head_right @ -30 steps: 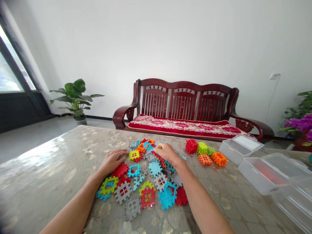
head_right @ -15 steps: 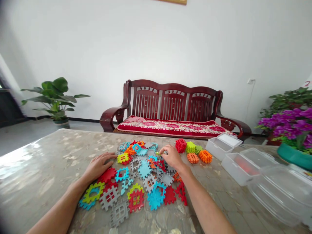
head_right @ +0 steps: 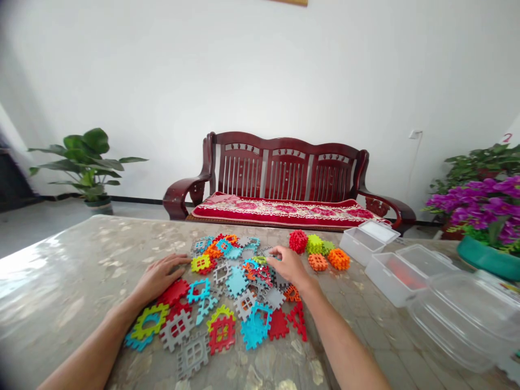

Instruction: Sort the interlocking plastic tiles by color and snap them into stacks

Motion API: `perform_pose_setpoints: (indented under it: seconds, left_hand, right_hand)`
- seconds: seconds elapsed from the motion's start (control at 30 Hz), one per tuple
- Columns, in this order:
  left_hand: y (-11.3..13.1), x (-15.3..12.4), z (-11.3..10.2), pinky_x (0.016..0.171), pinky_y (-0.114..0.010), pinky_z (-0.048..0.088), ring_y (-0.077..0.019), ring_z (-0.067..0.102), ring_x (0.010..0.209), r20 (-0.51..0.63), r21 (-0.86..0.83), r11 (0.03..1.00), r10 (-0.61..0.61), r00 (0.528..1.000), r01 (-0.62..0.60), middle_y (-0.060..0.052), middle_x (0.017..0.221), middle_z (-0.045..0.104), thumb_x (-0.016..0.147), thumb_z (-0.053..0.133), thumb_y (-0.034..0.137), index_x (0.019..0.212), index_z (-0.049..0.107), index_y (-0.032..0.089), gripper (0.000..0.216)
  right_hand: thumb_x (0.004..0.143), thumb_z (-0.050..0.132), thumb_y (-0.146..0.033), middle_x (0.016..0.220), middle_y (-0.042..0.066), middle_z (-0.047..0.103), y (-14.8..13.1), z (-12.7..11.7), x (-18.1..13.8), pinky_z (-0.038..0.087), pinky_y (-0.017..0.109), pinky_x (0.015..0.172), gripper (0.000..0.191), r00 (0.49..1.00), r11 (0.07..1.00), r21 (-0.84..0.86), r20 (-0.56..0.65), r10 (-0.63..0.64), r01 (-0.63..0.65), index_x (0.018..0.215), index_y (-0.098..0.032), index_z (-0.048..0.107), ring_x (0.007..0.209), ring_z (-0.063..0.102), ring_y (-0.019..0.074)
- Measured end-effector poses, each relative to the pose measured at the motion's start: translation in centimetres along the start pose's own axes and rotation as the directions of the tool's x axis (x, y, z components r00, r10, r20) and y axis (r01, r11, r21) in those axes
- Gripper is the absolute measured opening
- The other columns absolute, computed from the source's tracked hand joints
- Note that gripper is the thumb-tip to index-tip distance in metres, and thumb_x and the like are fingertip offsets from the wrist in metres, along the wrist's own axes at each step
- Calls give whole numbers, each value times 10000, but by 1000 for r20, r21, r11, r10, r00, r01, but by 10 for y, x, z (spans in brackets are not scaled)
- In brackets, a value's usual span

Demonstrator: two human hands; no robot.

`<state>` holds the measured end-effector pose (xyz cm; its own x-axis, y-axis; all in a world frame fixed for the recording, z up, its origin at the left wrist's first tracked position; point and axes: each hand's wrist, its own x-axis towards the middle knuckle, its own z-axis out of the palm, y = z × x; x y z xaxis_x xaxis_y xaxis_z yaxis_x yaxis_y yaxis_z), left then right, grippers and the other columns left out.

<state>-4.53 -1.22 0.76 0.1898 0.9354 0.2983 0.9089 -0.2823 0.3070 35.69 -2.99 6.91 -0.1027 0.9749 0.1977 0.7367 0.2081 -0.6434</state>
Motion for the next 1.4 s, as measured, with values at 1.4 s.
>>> perform_pose_setpoints:
  seconds: [1.4]
  left_hand:
    - [-21,5,10,1060,-347,472,-233,626,1191,-34,35,998,53,998,-51,24,1294,677,854,469,514,1135,721,350,412]
  right_hand:
    - [731,690,-330,1164,117,701,106,-75,32,474,380,930,639,825,872,-233,-494,275,-430,1332,-181,531,1104,644,289]
